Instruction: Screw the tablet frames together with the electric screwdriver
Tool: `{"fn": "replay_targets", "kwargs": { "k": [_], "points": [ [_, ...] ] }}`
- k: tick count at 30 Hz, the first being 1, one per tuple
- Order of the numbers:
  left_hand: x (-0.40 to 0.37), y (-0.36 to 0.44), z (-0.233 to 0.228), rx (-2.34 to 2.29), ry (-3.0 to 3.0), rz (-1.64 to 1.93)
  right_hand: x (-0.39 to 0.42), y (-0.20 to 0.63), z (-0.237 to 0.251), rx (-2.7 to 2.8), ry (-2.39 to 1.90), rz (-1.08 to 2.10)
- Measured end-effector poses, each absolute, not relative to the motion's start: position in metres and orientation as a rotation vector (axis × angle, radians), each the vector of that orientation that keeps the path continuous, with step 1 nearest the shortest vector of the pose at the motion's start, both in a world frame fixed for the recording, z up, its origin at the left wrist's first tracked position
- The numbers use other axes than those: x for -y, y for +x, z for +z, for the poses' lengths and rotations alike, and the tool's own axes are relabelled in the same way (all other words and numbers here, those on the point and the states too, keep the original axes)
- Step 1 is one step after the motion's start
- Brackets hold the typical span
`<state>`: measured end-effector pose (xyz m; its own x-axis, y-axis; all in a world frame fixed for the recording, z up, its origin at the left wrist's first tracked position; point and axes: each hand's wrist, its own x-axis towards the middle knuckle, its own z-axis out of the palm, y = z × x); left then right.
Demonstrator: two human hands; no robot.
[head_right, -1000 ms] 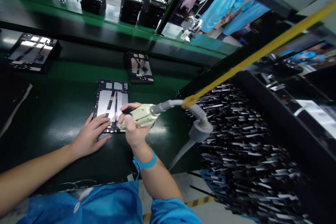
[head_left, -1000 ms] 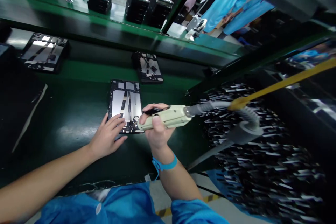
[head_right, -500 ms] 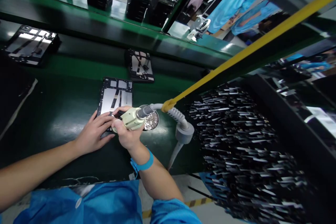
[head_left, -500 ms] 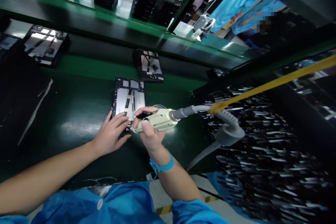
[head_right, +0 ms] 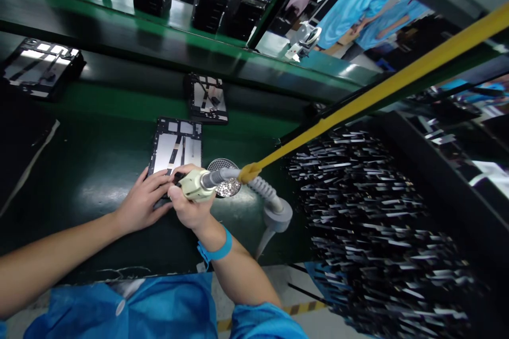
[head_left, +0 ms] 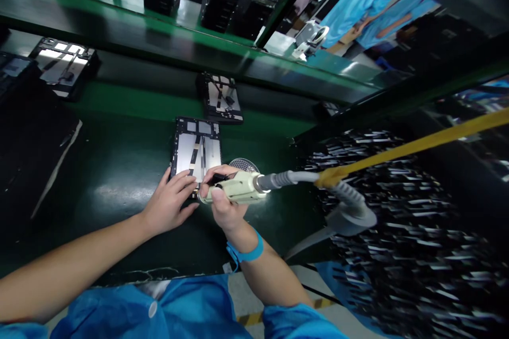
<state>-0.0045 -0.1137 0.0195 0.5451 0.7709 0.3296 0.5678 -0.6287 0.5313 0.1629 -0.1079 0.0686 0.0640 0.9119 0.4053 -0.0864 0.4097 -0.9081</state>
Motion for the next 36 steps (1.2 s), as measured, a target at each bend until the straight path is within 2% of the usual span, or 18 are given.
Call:
{"fn": "replay_targets", "kwargs": {
  "k": [7, 13, 19, 22, 30, 33, 36],
  "points": [
    [0.109, -0.005, 0.018, -1.189, 2.469, 0.795, 0.107, 0.162, 0.065, 1.321, -0.854, 0.866],
    [0.102, -0.006, 0.031, -1.291, 2.590, 0.728, 0.104, 0.163, 0.068, 1.260, -0.815, 0.984],
    [0.122, -0.045, 0.039, -1.481, 2.567, 0.583, 0.109, 0.195, 0.087, 1.136, -0.735, 0.969],
    [0.084, -0.072, 0.040, -1.732, 2.385, 0.625, 0.106, 0.207, 0.086, 1.093, -0.755, 0.920],
    [-0.097, -0.102, 0.052, -2.488, 1.548, 1.008, 0.098, 0.214, 0.078, 1.205, -0.947, 0.779],
    [-0.124, -0.124, 0.069, -2.700, 1.101, 1.116, 0.097, 0.223, 0.076, 1.193, -0.998, 0.738],
    [-0.133, -0.143, 0.087, -2.747, 0.957, 1.163, 0.095, 0.231, 0.076, 1.151, -1.039, 0.704]
  ]
}}
